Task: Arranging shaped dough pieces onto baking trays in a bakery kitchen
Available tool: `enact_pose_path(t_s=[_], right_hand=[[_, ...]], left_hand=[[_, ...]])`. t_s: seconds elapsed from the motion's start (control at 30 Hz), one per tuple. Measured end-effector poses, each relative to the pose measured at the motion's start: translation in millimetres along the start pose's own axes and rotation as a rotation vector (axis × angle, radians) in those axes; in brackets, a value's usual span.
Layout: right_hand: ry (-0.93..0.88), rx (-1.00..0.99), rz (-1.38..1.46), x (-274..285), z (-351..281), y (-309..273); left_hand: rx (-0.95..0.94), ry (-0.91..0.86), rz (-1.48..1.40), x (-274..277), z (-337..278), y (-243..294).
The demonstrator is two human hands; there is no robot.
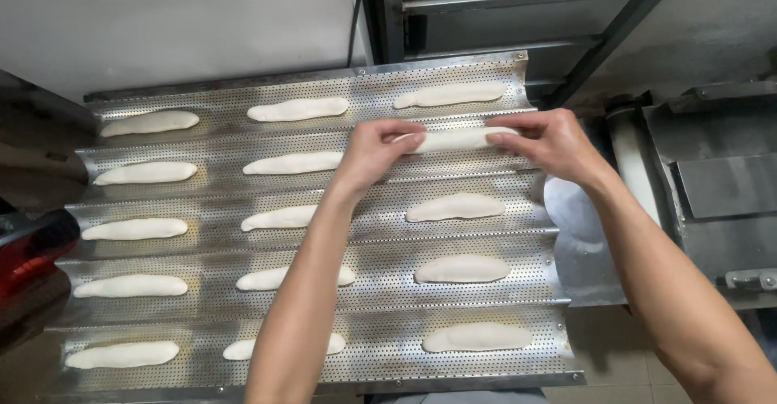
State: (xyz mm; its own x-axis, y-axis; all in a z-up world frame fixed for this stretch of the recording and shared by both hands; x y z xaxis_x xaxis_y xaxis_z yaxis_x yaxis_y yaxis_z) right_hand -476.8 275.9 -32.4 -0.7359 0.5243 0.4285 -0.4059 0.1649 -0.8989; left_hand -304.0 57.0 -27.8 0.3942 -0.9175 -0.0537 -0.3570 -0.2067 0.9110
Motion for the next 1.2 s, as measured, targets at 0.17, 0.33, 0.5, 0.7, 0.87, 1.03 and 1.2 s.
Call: enact_pose_path(t_s=[0.17,0.33,0.5,0.7,0.87,1.03,1.2], right_hand=[[0.076,0.088,-0.299,13,-10,7],[0.083,0.191,-0.451,12,-16,9],[0.071,0.167,-0.502,11,-18,13],[0.032,0.25,-0.578,-15,-26,-50],[-0.311,0.392,-0.551,-88,-30,-105],[-0.486,0.328,-0.58,-99,-29,-85],[-0.357,0.201,-0.399,-53,-52,-115]], left_hand=[[-0.062,0.176,0.275,20,5,-18],[-0.282,0.464,0.691,20,4,-34],[-0.334,0.403,0.678,13,5,-43],[-0.366,0.375,0.477,7,-50,-22],[-0.262,0.253,0.367,-10,-75,-31],[-0.196,0.184,0.462,-33,-76,-43],[0.074,-0.076,0.338,-59,-86,-10]])
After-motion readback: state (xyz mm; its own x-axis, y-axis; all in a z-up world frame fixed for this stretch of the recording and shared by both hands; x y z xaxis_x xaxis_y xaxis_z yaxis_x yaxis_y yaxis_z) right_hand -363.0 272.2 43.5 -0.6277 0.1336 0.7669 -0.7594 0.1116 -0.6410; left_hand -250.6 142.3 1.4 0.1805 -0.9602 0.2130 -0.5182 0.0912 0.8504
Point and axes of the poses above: each hand's wrist, its own z-axis towards the middle knuckle, its own x-axis out of the back of the hand, y = z × x, the point moved 3 cm from there along z, towards the middle knuckle, and after that the axes turned 8 degrees about x, right-handed, at the moved point
